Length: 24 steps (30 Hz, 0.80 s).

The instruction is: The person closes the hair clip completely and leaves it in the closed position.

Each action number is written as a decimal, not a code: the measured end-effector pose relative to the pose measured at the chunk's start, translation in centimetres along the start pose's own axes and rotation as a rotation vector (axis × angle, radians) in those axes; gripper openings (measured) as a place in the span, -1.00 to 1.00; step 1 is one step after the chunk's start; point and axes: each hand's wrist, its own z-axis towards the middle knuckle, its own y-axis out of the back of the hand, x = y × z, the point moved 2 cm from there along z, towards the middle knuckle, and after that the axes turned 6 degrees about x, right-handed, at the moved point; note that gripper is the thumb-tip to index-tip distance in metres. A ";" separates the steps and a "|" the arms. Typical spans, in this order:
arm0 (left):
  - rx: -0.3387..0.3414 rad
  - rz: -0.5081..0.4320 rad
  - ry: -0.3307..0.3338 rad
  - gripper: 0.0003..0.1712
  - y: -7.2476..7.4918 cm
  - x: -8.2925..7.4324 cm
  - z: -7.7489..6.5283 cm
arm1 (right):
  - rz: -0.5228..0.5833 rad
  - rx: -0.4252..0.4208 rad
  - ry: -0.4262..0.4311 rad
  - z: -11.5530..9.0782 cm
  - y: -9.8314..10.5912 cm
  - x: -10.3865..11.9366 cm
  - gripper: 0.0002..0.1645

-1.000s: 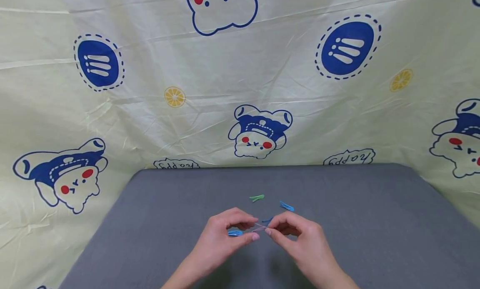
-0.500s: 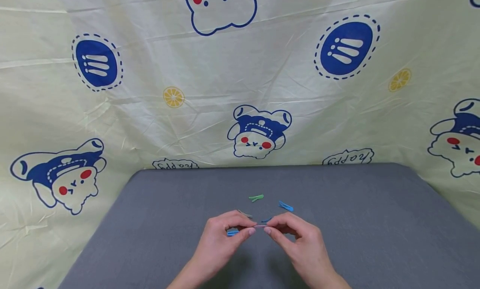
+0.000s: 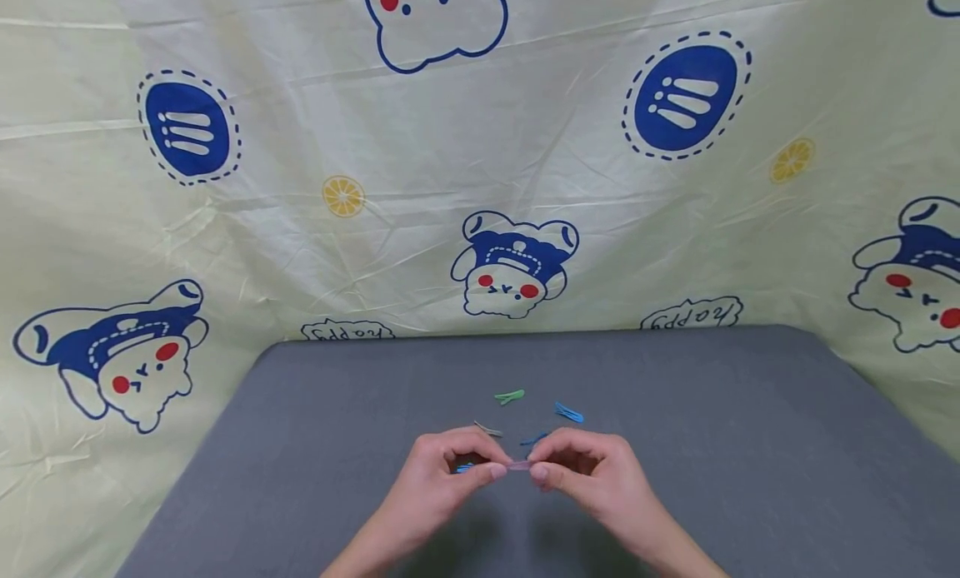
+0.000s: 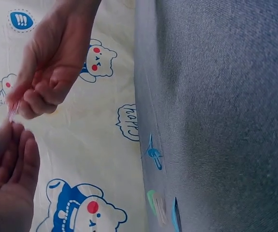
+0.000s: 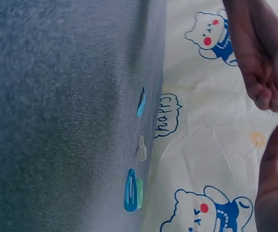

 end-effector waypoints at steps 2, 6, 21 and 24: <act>0.026 -0.053 0.026 -0.92 0.1 0.2 0.0 | 0.037 0.052 -0.005 0.1 0.2 -0.2 -0.89; 0.028 -0.077 0.068 -0.90 0.1 0.7 0.0 | 0.096 0.072 -0.056 0.1 0.4 -0.6 -0.91; -0.113 0.126 0.141 -0.89 0.3 1.0 0.1 | 0.231 -0.064 -0.303 0.0 0.5 -1.1 -0.67; -0.111 0.150 0.132 -0.87 0.3 1.2 0.1 | 0.265 -0.094 -0.338 0.0 0.4 -1.3 -0.59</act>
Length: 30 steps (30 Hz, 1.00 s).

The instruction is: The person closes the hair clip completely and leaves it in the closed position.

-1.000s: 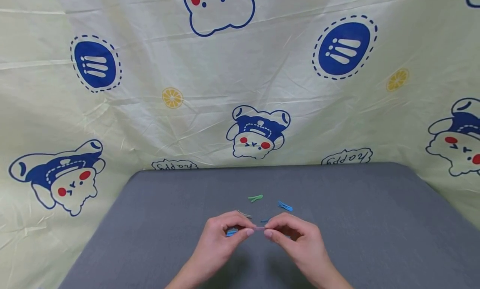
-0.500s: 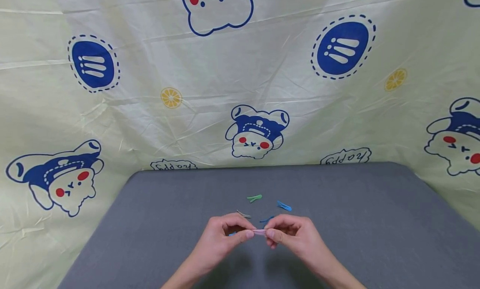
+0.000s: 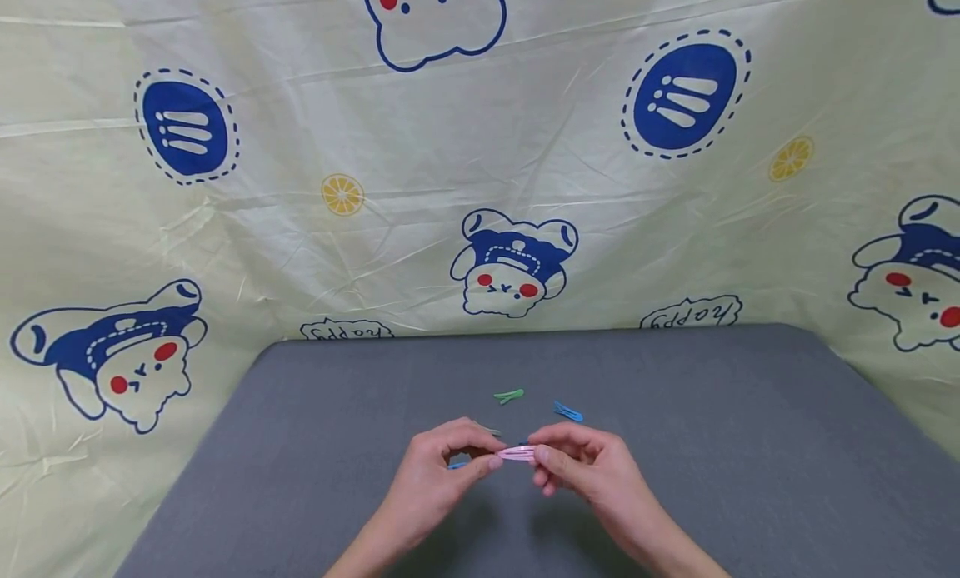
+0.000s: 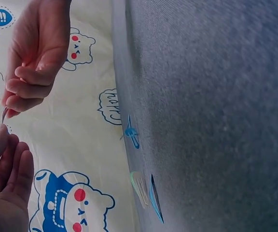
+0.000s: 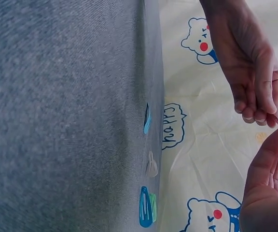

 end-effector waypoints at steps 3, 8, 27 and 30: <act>-0.006 0.023 -0.015 -0.89 0.1 0.3 0.0 | -0.003 -0.025 -0.028 0.1 0.0 -0.3 -0.58; -0.008 0.027 -0.025 -0.91 0.2 0.6 0.0 | -0.070 -0.044 -0.030 0.2 -0.1 -0.4 -0.64; -0.021 0.126 -0.047 -0.87 -0.1 1.6 0.1 | -0.551 -0.050 -0.042 0.1 -0.4 0.4 -0.78; 0.002 0.175 -0.074 -0.87 0.0 1.8 0.4 | -0.623 -0.025 0.010 0.2 -0.2 0.5 -0.80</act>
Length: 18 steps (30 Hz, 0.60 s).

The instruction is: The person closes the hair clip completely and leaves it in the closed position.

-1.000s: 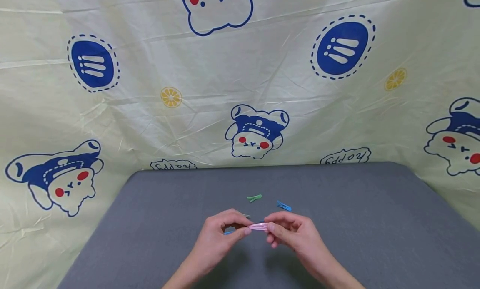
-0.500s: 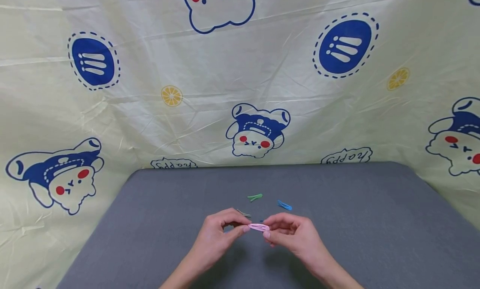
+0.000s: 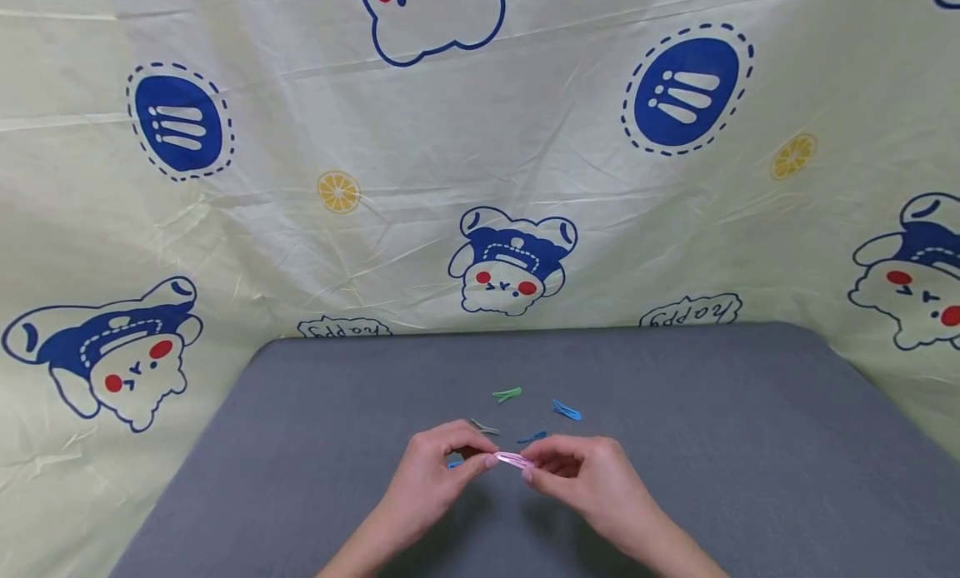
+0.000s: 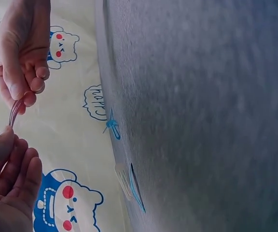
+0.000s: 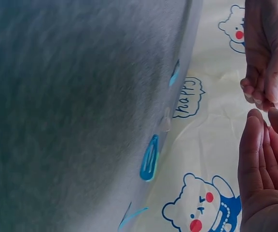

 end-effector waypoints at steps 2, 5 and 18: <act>0.024 0.031 -0.011 -0.87 0.2 0.1 0.2 | -0.015 0.009 0.032 0.2 0.1 -0.2 -0.80; 0.079 0.069 -0.007 -0.89 0.4 0.4 0.6 | -0.022 0.033 0.030 0.8 0.4 -0.5 -0.81; 0.282 0.123 0.078 -0.92 0.2 2.6 2.2 | -0.124 0.126 -0.046 2.6 1.1 -2.6 -0.90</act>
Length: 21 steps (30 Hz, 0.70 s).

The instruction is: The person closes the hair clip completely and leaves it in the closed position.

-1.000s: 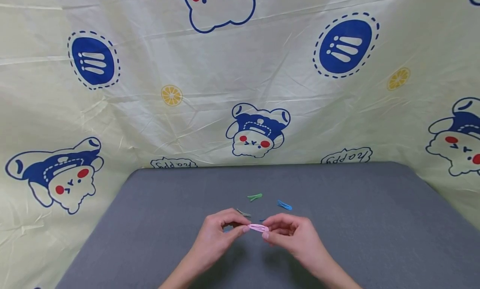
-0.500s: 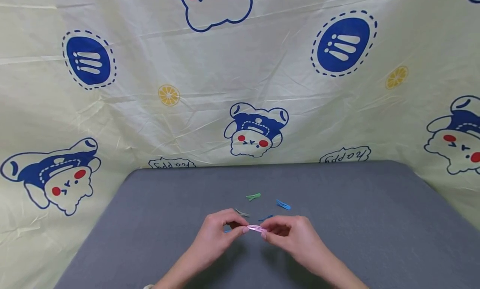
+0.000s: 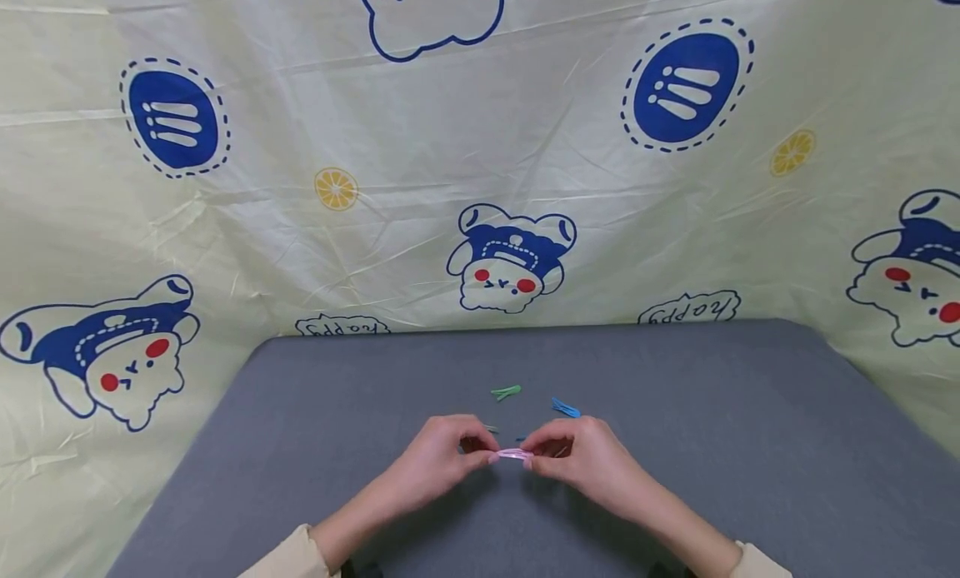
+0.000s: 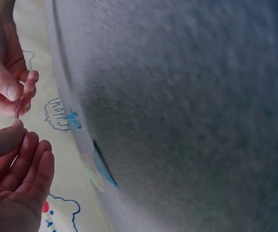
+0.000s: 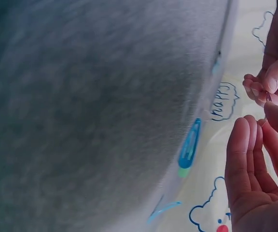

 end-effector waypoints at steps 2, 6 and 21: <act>0.027 0.010 0.008 -0.93 -0.1 0.3 0.3 | -0.015 0.009 0.002 0.2 -0.1 -0.2 -0.91; 0.060 0.042 0.016 -0.93 -0.1 0.9 0.8 | -0.041 0.039 0.016 0.8 -0.3 -0.6 -0.92; 0.128 0.094 0.051 -0.95 -0.8 2.2 1.8 | -0.098 0.103 0.070 2.0 -0.6 -1.8 -0.94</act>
